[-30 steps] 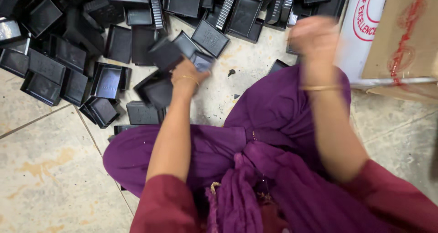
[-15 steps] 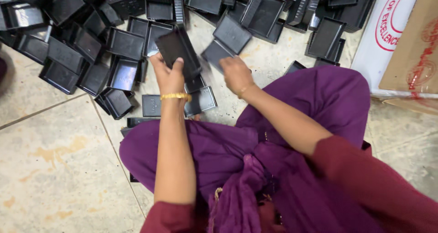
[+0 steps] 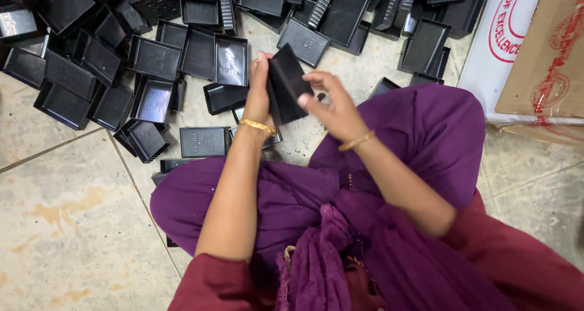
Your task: The person sits on the floor and repeatedly picks up two-part black plastic containers from a large pile. They align and press the two halves together to form a complete unit, then place the assembled container into a nearby cardboard box. The process is repeated continuously throughout the clip.
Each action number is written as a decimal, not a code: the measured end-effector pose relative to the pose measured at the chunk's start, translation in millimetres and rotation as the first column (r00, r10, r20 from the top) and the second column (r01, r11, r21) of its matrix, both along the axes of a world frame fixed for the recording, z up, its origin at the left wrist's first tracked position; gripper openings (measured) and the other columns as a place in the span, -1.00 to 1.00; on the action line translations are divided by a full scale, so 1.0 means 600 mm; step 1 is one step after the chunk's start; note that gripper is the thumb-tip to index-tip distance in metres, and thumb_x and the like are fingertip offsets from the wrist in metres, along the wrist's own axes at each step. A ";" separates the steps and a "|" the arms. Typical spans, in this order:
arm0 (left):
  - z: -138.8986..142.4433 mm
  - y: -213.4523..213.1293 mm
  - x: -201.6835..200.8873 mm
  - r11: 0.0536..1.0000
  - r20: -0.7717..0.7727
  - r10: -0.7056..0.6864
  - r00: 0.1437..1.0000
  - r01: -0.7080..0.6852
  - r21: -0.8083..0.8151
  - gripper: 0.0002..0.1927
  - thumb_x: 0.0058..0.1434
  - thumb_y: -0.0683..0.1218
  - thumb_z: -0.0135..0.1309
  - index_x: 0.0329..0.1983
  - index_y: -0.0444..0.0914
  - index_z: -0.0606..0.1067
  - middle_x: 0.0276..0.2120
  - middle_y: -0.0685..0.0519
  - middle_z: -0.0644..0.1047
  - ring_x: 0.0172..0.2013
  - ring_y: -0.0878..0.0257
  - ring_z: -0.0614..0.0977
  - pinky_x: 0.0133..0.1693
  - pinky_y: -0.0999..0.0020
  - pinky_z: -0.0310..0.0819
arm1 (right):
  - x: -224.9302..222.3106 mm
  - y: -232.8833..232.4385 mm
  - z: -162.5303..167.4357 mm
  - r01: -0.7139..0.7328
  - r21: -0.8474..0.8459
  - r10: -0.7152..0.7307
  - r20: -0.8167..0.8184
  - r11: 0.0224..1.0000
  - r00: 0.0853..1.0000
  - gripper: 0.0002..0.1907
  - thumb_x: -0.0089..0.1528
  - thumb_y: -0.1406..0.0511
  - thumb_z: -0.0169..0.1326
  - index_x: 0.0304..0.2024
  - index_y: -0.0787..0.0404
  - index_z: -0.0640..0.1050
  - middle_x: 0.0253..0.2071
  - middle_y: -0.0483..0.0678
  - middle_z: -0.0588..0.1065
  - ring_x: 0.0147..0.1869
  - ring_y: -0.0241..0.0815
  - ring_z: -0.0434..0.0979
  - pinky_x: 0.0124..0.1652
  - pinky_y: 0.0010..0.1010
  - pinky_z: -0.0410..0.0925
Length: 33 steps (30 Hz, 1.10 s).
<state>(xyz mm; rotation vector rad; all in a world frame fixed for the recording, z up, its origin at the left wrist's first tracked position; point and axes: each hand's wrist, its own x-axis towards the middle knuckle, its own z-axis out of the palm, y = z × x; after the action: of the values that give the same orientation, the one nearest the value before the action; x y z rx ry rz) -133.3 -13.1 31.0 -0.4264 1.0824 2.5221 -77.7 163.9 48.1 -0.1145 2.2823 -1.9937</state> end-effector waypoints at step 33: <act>0.076 -0.088 -0.011 0.424 -0.508 -0.269 0.818 -0.373 -0.825 -0.70 0.48 0.05 -0.08 0.02 -0.27 0.44 -0.27 0.01 0.60 -0.31 0.18 0.69 -0.25 0.33 0.56 | 0.006 0.098 0.140 0.377 -0.015 -0.377 -0.058 0.926 0.924 -0.66 0.15 0.43 0.35 -0.12 0.23 0.47 -0.15 0.02 0.47 -0.07 -0.20 0.53 -0.09 -0.32 0.43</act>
<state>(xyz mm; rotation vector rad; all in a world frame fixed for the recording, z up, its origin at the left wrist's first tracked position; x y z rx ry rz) -140.0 -65.8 76.4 0.1284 2.7537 1.8256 -74.2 222.9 131.9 0.2941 2.4927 -2.1917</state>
